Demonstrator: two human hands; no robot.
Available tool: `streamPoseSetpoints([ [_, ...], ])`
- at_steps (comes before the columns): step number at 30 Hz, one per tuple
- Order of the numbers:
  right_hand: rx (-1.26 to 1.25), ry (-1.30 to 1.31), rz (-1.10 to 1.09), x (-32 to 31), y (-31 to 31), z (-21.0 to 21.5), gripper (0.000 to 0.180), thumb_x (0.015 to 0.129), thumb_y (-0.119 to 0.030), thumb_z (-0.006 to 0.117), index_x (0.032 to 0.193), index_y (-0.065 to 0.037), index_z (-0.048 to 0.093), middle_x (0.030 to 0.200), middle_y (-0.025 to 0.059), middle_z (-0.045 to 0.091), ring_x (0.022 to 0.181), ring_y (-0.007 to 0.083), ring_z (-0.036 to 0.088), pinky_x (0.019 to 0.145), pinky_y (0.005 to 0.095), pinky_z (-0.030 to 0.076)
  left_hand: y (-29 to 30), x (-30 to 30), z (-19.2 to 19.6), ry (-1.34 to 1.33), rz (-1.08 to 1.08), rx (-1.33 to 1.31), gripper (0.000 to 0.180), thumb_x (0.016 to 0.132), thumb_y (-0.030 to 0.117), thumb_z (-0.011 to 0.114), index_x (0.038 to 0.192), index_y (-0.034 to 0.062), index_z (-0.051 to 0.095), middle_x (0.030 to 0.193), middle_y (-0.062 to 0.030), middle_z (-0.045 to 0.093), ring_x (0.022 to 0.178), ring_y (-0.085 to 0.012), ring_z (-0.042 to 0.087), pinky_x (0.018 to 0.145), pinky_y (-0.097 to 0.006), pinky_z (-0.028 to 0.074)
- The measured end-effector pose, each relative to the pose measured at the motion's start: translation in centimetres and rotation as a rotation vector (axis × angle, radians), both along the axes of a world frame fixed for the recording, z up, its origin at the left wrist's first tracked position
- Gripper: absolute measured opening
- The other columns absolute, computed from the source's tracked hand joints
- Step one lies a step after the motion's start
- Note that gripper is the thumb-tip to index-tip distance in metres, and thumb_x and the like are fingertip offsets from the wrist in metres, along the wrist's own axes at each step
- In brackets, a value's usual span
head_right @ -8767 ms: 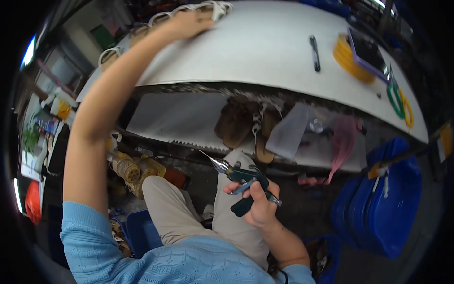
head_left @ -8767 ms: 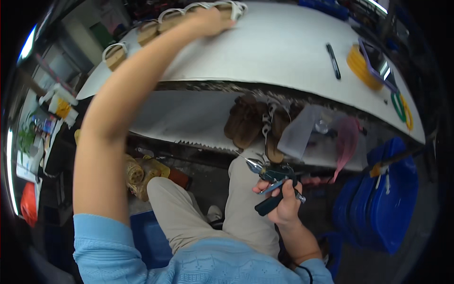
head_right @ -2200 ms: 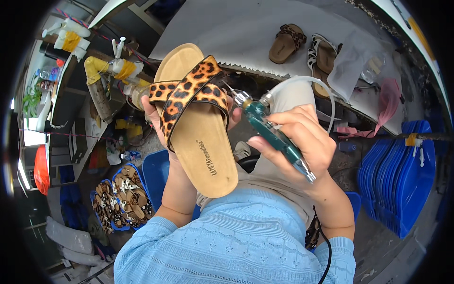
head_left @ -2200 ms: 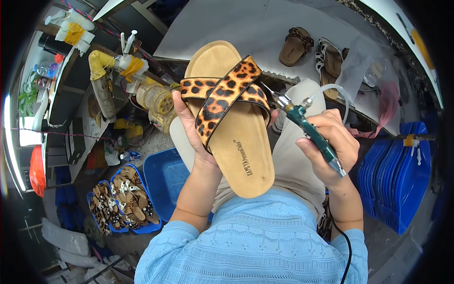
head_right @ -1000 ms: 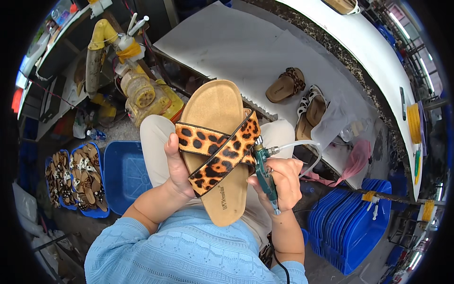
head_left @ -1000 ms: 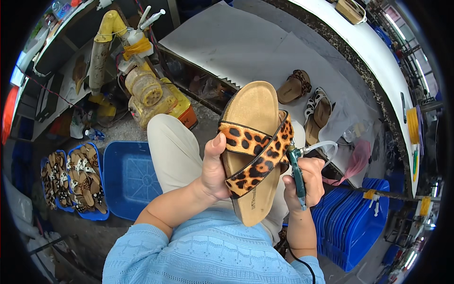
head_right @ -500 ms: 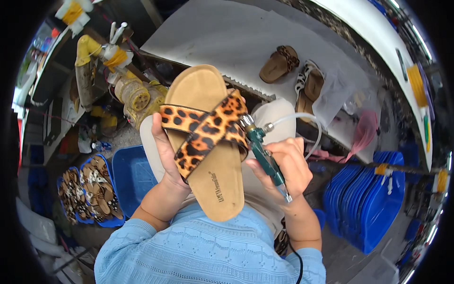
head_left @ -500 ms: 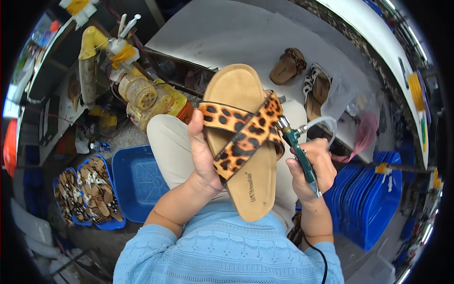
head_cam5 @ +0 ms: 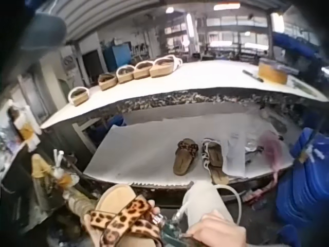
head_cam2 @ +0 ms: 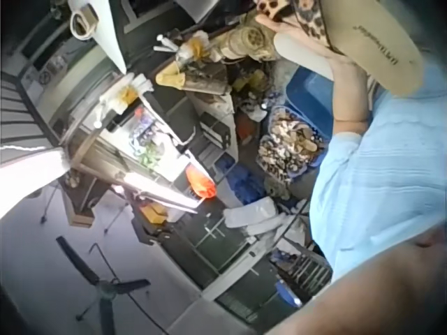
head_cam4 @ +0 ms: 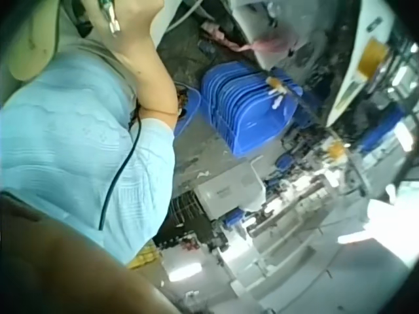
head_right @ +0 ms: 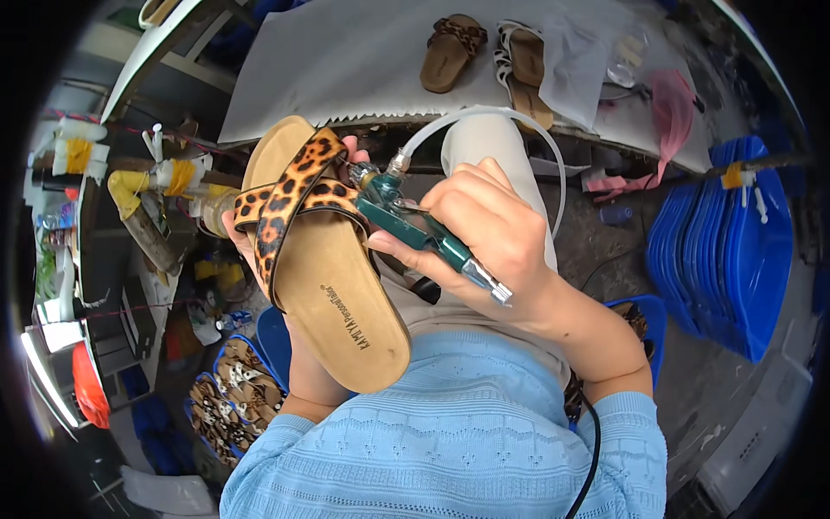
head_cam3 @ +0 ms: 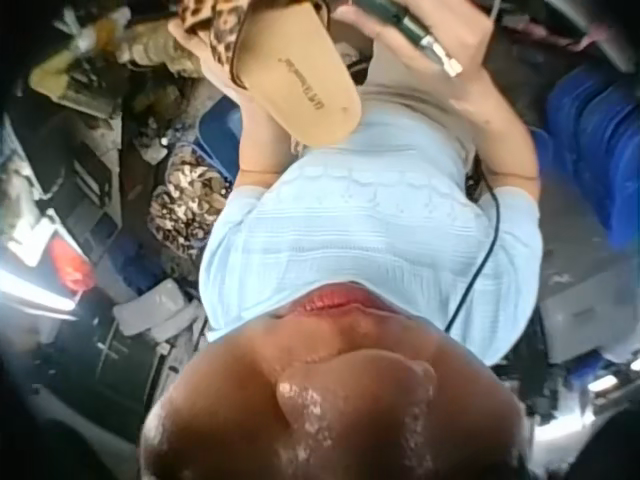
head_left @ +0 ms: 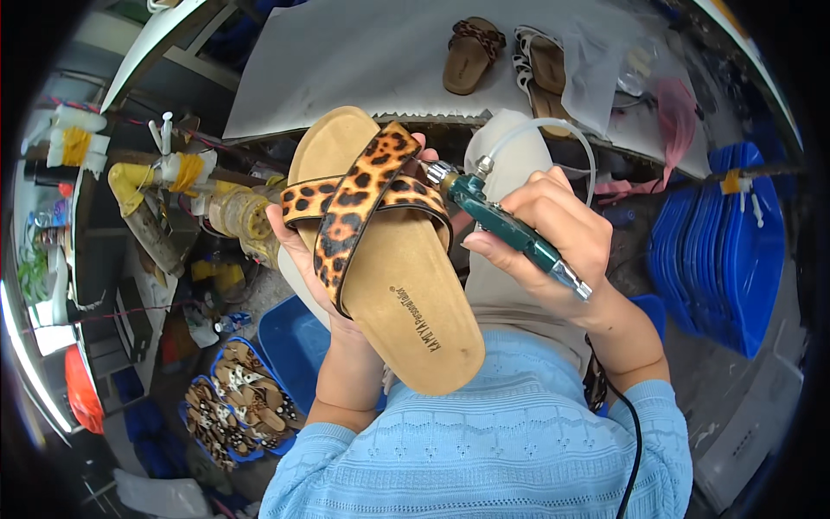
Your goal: The person applies adhesive along the straps and soles of sandals using a pneumatic dispenser and places them onto the table. The person then presses and turns the sandals by hand before placing them on the table.
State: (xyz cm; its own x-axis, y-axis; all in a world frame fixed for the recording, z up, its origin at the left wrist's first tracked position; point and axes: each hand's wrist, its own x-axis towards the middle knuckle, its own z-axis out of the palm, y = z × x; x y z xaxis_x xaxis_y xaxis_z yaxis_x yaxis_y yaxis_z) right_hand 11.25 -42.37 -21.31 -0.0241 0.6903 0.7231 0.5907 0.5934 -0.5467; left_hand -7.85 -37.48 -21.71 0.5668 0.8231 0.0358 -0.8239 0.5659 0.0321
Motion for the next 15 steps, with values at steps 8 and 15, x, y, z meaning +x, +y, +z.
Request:
streamPoseSetpoints([
  [8,-0.079,0.105,-0.024,0.4,-0.6,-0.5,0.033,0.067,-0.019,0.091,0.072,-0.002,0.063,0.067,0.006,0.059,0.057,0.0196,0.051,0.057,0.0313,0.038,-0.2,0.9,-0.4,0.058,0.007,0.072,0.112,0.084,0.085,0.038,0.154,-0.0019,0.022,0.151,-0.0293,0.033,0.139,-0.0434,0.037,0.111,-0.068,0.033],
  [15,-0.127,0.18,-0.024,0.5,-1.2,-0.5,0.028,0.071,-0.018,0.089,0.072,-0.002,0.066,0.066,0.0053,0.06,0.057,0.0189,0.05,0.056,0.0314,0.038,-0.3,1.1,-0.2,0.133,0.015,0.113,0.11,0.085,0.083,0.039,0.155,0.0006,0.021,0.151,-0.0272,0.033,0.141,-0.0404,0.036,0.109,-0.072,0.031],
])
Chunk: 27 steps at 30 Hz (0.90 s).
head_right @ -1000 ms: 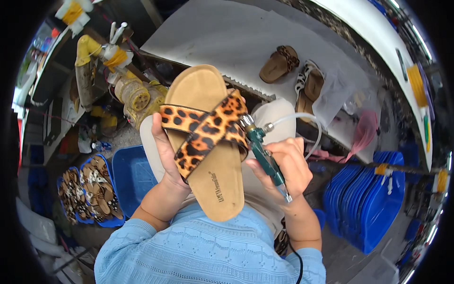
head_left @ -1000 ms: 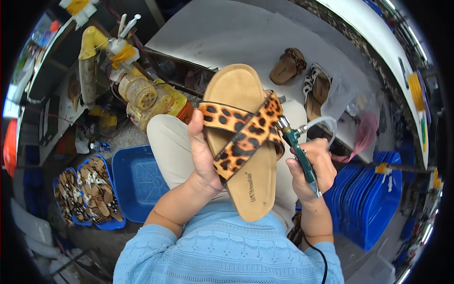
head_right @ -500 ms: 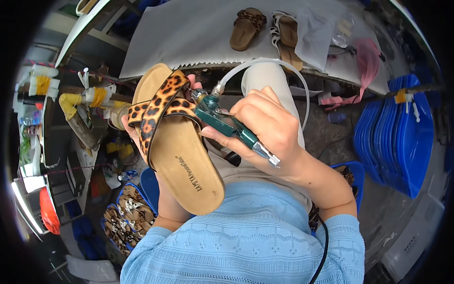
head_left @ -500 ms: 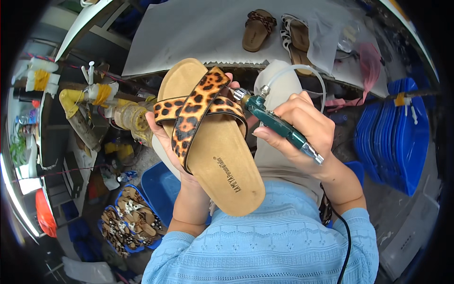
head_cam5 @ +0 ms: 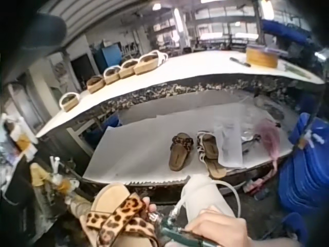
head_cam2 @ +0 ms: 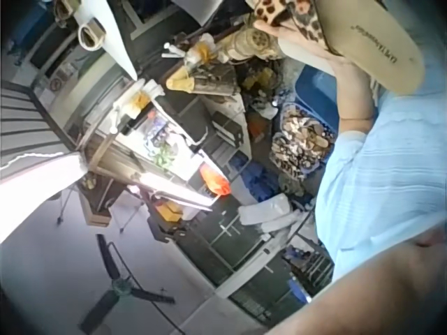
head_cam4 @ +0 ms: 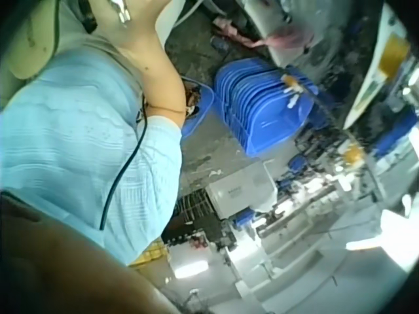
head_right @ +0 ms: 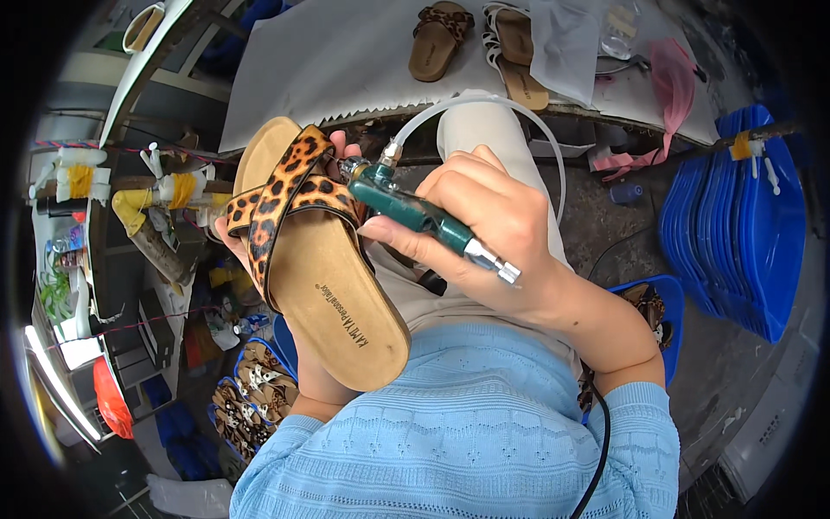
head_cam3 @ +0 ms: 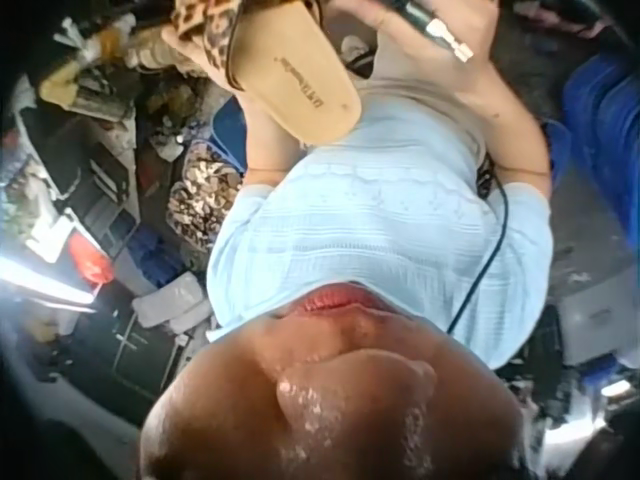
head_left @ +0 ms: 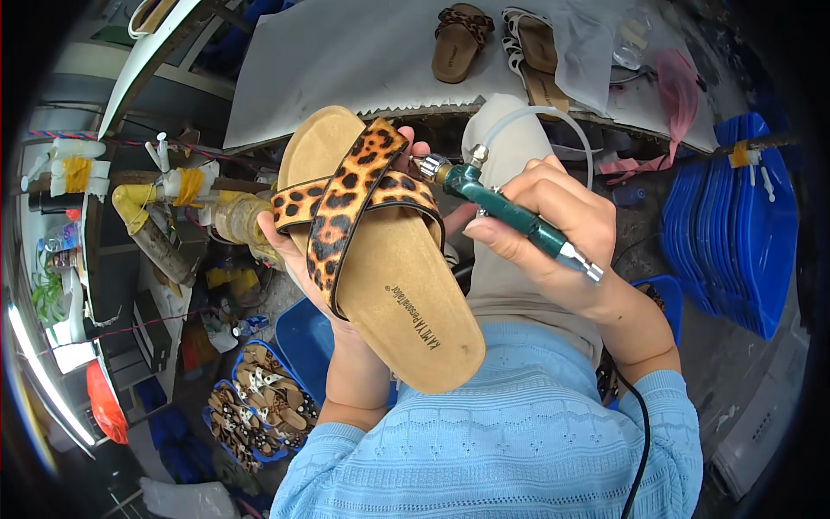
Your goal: The person applies adhesive along the straps and soles of sandals using a pneumatic dispenser and places them onto the table. The person then presses and turns the sandals by hand before placing them on the table.
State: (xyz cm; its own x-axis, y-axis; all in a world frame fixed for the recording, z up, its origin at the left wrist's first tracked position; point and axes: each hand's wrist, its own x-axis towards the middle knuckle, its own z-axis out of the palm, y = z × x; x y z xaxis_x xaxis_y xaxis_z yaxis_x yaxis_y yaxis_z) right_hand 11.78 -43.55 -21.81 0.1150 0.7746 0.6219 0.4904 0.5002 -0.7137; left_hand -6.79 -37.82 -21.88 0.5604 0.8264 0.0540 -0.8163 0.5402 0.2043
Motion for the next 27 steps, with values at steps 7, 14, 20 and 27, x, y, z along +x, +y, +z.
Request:
streamPoseSetpoints([
  [7,-0.152,0.158,0.025,0.2,0.0,-0.2,0.021,0.076,-0.016,0.085,0.072,-0.003,0.07,0.065,0.0057,0.063,0.057,0.0173,0.053,0.053,0.0311,0.041,0.1,-0.1,-0.5,0.006,-0.02,0.008,0.109,0.085,0.083,0.04,0.156,0.0031,0.02,0.153,-0.0256,0.031,0.143,-0.0379,0.034,0.11,-0.075,0.026],
  [14,-0.146,0.154,0.021,0.5,-0.1,-0.1,0.02,0.077,-0.017,0.085,0.074,-0.003,0.071,0.064,0.0057,0.063,0.056,0.0176,0.054,0.054,0.0306,0.041,-0.2,0.2,-0.6,-0.014,-0.006,-0.009,0.11,0.084,0.085,0.039,0.155,0.0028,0.022,0.152,-0.0254,0.033,0.141,-0.0382,0.036,0.109,-0.076,0.027],
  [20,-0.294,0.252,0.1,0.6,-0.1,0.1,0.02,0.079,-0.019,0.083,0.075,-0.003,0.072,0.068,0.0068,0.067,0.058,0.0171,0.057,0.055,0.0309,0.042,0.0,-0.5,-1.7,-0.041,-0.016,0.079,0.11,0.083,0.085,0.04,0.153,0.0012,0.026,0.148,-0.026,0.038,0.134,-0.0393,0.044,0.106,-0.07,0.038],
  [27,-0.044,-0.053,0.167,1.0,0.6,-0.3,0.029,0.071,-0.02,0.088,0.075,-0.002,0.066,0.073,0.0064,0.066,0.06,0.02,0.058,0.061,0.0306,0.041,0.3,-0.5,-2.3,0.071,0.086,0.026,0.108,0.083,0.08,0.05,0.152,0.0,0.027,0.143,-0.028,0.042,0.132,-0.0396,0.044,0.102,-0.065,0.045],
])
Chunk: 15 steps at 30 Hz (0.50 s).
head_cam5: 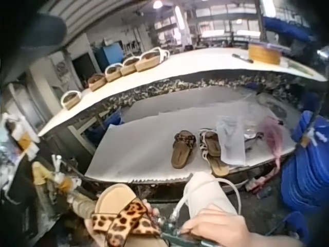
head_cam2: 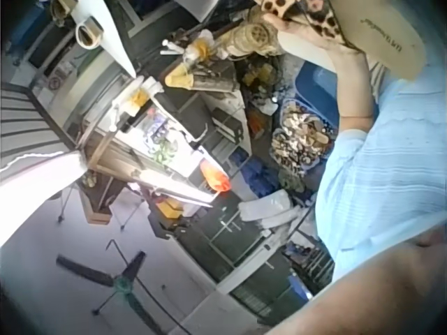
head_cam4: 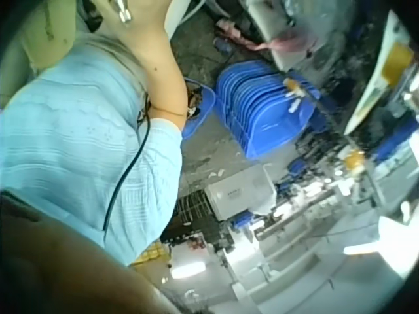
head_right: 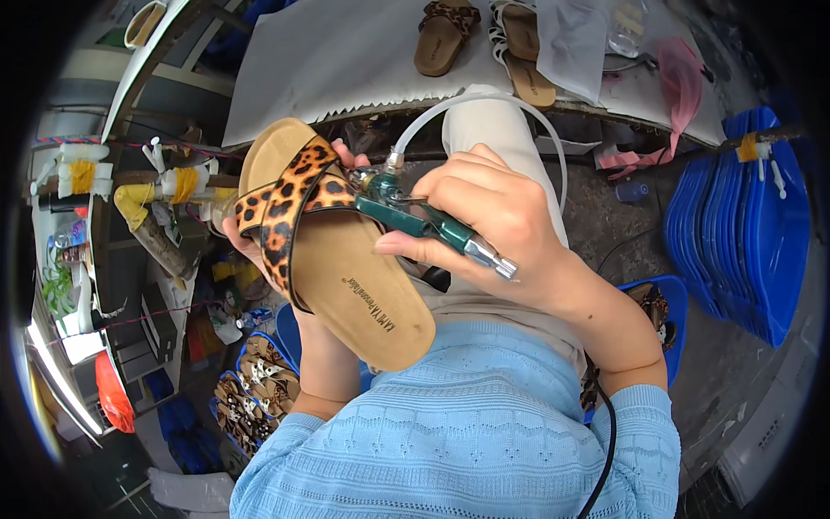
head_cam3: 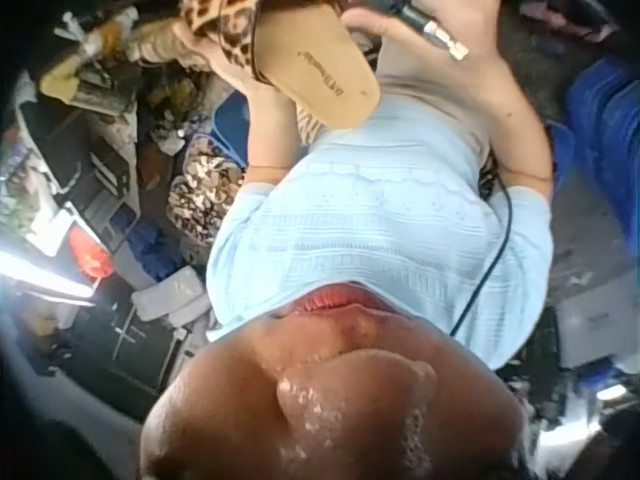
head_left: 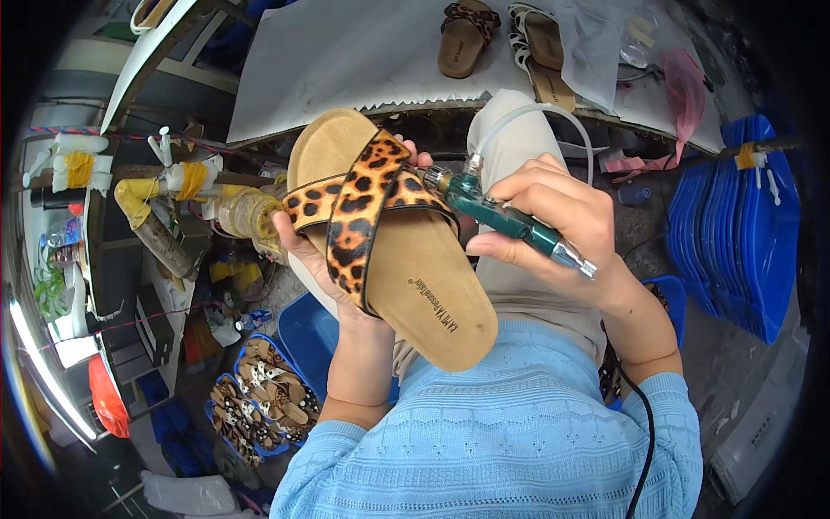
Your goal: The person applies adhesive along the straps and soles of sandals using a pneumatic dispenser and places them onto the table. The person then presses and turns the sandals by hand before placing them on the table.
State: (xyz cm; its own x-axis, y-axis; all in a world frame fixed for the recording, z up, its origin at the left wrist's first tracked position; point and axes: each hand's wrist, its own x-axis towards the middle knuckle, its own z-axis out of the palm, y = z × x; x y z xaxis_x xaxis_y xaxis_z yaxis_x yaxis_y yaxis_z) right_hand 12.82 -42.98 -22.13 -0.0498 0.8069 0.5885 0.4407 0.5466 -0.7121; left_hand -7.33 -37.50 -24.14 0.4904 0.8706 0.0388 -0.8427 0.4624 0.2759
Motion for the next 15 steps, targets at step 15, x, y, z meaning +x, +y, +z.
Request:
streamPoseSetpoints([
  [15,0.014,0.221,0.3,-0.8,-2.1,2.8,0.042,0.065,-0.02,0.094,0.081,0.002,0.062,0.089,0.0145,0.07,0.071,0.0218,0.064,0.065,0.0326,0.046,0.5,-0.3,0.3,0.332,0.108,-0.13,0.108,0.08,0.09,0.04,0.147,0.005,0.04,0.135,-0.0245,0.053,0.122,-0.0422,0.054,0.098,-0.08,0.037],
])
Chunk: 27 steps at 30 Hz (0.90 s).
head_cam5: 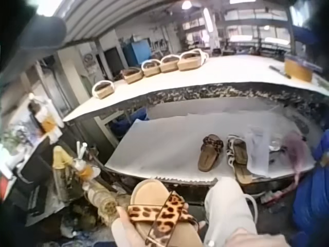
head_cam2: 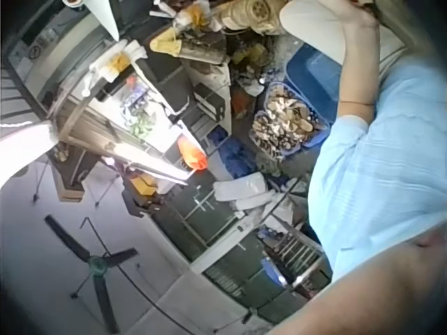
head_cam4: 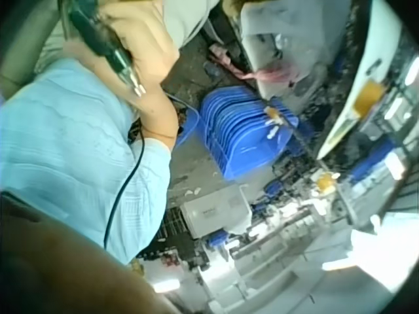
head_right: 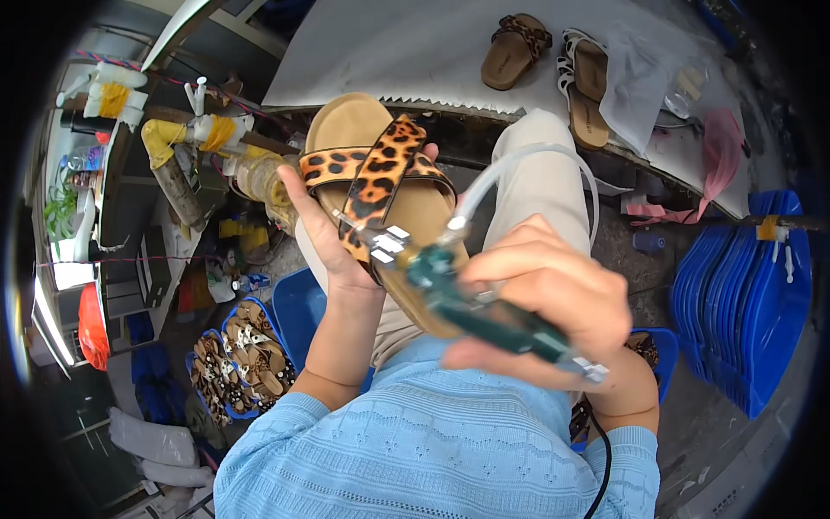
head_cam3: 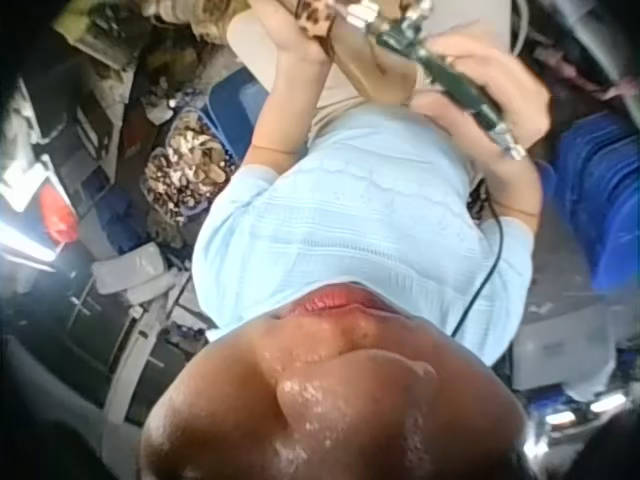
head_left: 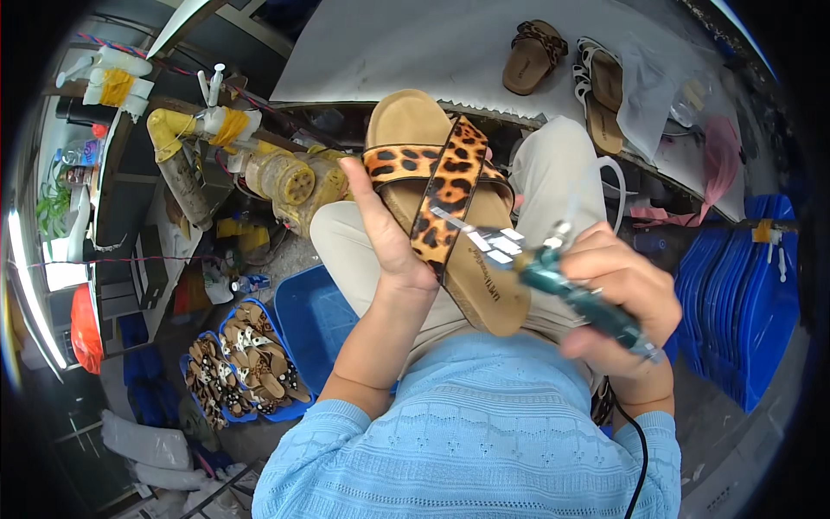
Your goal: The person applies adhesive along the straps and soles of sandals using a pneumatic dispenser and places them onto the table. The person then presses and turns the sandals by hand before placing them on the table.
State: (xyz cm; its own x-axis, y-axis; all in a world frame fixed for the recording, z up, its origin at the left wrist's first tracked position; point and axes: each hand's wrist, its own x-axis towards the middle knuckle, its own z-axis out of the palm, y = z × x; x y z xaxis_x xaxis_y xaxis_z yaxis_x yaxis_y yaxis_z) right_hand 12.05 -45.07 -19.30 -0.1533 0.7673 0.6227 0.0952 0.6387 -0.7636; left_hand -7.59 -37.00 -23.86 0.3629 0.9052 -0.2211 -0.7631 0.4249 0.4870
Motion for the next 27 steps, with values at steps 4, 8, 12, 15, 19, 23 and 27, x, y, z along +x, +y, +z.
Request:
streamPoseSetpoints([
  [4,0.084,-0.182,-0.063,-2.6,0.6,0.2,0.043,0.067,-0.022,0.093,0.082,0.0,0.06,0.089,0.016,0.069,0.071,0.0257,0.062,0.067,0.0363,0.047,0.1,0.0,-0.8,0.123,-0.002,0.001,0.109,0.078,0.093,0.036,0.144,0.0063,0.044,0.128,-0.0242,0.058,0.114,-0.0429,0.06,0.098,-0.074,0.043],
  [8,0.103,-0.199,-0.104,-3.8,1.0,-0.5,0.042,0.067,-0.021,0.093,0.081,0.0,0.059,0.088,0.0153,0.069,0.07,0.024,0.062,0.067,0.0341,0.047,-0.3,-0.1,-1.0,0.218,0.08,-0.027,0.109,0.076,0.093,0.038,0.14,0.0057,0.047,0.127,-0.0231,0.059,0.113,-0.0413,0.06,0.096,-0.068,0.049],
  [12,0.114,-0.217,-0.135,-4.3,1.4,-0.7,0.042,0.066,-0.021,0.093,0.079,-0.001,0.058,0.089,0.0147,0.069,0.072,0.0241,0.062,0.067,0.0345,0.047,-0.5,-0.3,-0.9,0.194,0.106,-0.02,0.105,0.08,0.091,0.038,0.136,0.0023,0.049,0.125,-0.0215,0.06,0.112,-0.0378,0.061,0.098,-0.059,0.051],
  [15,0.103,-0.229,-0.151,-4.6,1.5,-0.7,0.042,0.066,-0.02,0.093,0.079,-0.001,0.058,0.089,0.0142,0.069,0.073,0.0241,0.063,0.067,0.0346,0.048,-1.0,0.0,-0.1,0.216,0.174,-0.053,0.104,0.084,0.088,0.034,0.137,-0.0008,0.048,0.126,-0.0228,0.06,0.114,-0.0365,0.061,0.101,-0.052,0.052],
  [19,0.164,-0.252,-0.192,-5.3,2.0,-1.1,0.042,0.065,-0.022,0.093,0.078,-0.001,0.059,0.089,0.0142,0.069,0.072,0.0239,0.063,0.066,0.0343,0.047,-1.1,-0.2,-0.9,0.164,0.066,0.062,0.107,0.085,0.087,0.031,0.14,-0.0033,0.045,0.13,-0.0265,0.058,0.118,-0.036,0.059,0.105,-0.046,0.049],
  [23,0.19,-0.223,-0.174,-5.4,2.4,-1.4,0.043,0.064,-0.024,0.093,0.079,-0.001,0.06,0.089,0.0142,0.069,0.07,0.0233,0.062,0.064,0.0339,0.046,-1.2,-0.6,-1.4,0.186,0.045,0.032,0.113,0.083,0.089,0.031,0.143,-0.006,0.042,0.135,-0.0288,0.054,0.121,-0.0369,0.057,0.108,-0.045,0.045],
  [27,0.182,-0.195,-0.154,-5.3,2.5,-1.5,0.042,0.064,-0.025,0.093,0.078,-0.001,0.061,0.088,0.0132,0.068,0.068,0.0225,0.061,0.063,0.0331,0.045,-1.3,-0.6,-1.7,0.171,0.0,0.043,0.116,0.081,0.091,0.033,0.142,-0.0073,0.041,0.136,-0.0288,0.053,0.122,-0.037,0.057,0.109,-0.045,0.044],
])
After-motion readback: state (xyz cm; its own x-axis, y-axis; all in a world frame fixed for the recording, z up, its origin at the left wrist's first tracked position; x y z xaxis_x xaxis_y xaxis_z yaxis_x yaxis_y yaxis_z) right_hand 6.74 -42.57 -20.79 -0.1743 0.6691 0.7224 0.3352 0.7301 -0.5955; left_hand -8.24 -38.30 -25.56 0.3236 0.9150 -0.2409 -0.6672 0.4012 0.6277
